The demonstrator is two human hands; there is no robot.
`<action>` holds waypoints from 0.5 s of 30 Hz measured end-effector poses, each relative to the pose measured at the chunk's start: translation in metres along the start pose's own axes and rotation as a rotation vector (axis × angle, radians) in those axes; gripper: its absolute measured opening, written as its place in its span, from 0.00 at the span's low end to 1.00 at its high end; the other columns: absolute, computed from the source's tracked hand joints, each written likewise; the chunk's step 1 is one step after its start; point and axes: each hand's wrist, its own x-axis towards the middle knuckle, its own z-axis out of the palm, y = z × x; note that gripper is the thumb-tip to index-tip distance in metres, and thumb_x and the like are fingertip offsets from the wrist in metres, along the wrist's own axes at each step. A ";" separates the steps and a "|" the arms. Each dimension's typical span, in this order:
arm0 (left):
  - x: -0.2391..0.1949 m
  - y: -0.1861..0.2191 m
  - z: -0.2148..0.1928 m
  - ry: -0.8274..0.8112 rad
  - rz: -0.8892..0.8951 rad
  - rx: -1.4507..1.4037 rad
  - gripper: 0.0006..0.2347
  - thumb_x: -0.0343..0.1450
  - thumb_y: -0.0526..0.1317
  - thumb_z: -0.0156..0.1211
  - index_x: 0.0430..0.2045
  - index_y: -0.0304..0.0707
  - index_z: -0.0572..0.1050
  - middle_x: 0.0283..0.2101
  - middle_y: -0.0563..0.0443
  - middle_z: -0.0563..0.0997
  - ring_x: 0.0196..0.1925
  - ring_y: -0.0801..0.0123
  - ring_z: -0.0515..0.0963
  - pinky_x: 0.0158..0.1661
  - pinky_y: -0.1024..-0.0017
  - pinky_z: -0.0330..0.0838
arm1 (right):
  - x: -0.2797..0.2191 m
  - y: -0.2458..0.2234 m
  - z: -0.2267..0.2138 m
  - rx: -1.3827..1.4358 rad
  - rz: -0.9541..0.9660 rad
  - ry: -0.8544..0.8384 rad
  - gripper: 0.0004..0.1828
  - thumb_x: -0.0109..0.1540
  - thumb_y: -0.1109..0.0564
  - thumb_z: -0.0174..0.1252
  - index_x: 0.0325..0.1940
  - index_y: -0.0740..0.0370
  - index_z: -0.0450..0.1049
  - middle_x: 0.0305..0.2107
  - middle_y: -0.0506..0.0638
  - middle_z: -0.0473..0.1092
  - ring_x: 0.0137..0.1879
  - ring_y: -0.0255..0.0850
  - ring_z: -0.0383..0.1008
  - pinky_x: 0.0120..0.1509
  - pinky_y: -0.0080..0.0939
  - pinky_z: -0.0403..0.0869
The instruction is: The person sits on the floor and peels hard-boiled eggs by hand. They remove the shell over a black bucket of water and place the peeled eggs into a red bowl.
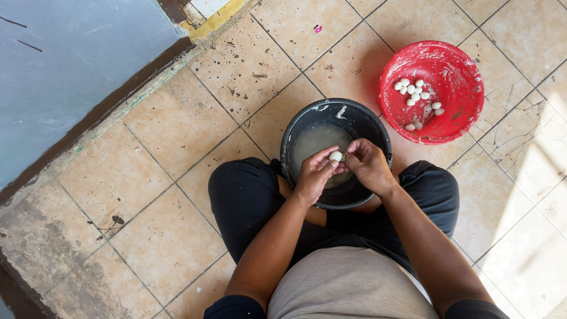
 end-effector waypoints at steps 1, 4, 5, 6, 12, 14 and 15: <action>0.000 0.000 -0.002 -0.005 -0.034 -0.034 0.17 0.76 0.31 0.56 0.60 0.24 0.69 0.51 0.40 0.80 0.49 0.63 0.82 0.54 0.67 0.80 | 0.001 0.002 -0.002 0.042 0.016 -0.007 0.04 0.67 0.67 0.54 0.46 0.68 0.67 0.35 0.50 0.72 0.38 0.34 0.76 0.43 0.34 0.78; 0.001 0.000 -0.004 -0.017 -0.083 -0.017 0.18 0.76 0.33 0.56 0.61 0.24 0.69 0.50 0.40 0.79 0.48 0.62 0.83 0.54 0.66 0.78 | -0.002 0.002 -0.005 0.036 0.001 -0.035 0.04 0.67 0.67 0.53 0.46 0.68 0.67 0.35 0.49 0.71 0.38 0.32 0.75 0.44 0.33 0.78; 0.001 -0.001 -0.004 -0.020 -0.091 0.008 0.18 0.76 0.33 0.56 0.61 0.25 0.68 0.49 0.40 0.79 0.48 0.61 0.83 0.54 0.66 0.78 | -0.004 0.000 -0.006 0.034 -0.002 -0.044 0.04 0.67 0.67 0.53 0.45 0.68 0.67 0.35 0.49 0.71 0.39 0.32 0.76 0.45 0.33 0.78; 0.000 -0.003 -0.004 -0.021 -0.073 0.038 0.18 0.76 0.33 0.57 0.61 0.25 0.69 0.49 0.40 0.79 0.49 0.62 0.82 0.54 0.65 0.78 | -0.006 -0.001 -0.006 0.033 -0.004 -0.053 0.04 0.66 0.67 0.52 0.45 0.67 0.66 0.35 0.48 0.71 0.39 0.32 0.77 0.45 0.33 0.79; 0.003 -0.006 -0.010 0.005 -0.094 -0.146 0.14 0.79 0.36 0.57 0.58 0.28 0.72 0.50 0.42 0.78 0.50 0.62 0.78 0.53 0.64 0.76 | -0.005 -0.013 -0.007 -0.374 -0.103 0.050 0.05 0.63 0.68 0.54 0.44 0.67 0.71 0.31 0.51 0.72 0.35 0.34 0.73 0.39 0.35 0.73; 0.003 -0.007 -0.012 0.012 -0.127 -0.264 0.14 0.78 0.40 0.54 0.56 0.32 0.71 0.51 0.42 0.78 0.54 0.61 0.79 0.55 0.63 0.76 | -0.006 -0.015 -0.007 -0.485 -0.174 0.116 0.06 0.62 0.68 0.55 0.42 0.67 0.74 0.31 0.53 0.73 0.35 0.37 0.73 0.39 0.37 0.73; 0.005 -0.007 -0.012 0.038 -0.139 -0.283 0.15 0.79 0.42 0.54 0.56 0.32 0.71 0.52 0.41 0.78 0.55 0.59 0.78 0.56 0.62 0.75 | -0.007 -0.015 -0.006 -0.516 -0.246 0.120 0.06 0.61 0.68 0.55 0.41 0.66 0.74 0.32 0.54 0.74 0.36 0.38 0.75 0.40 0.38 0.74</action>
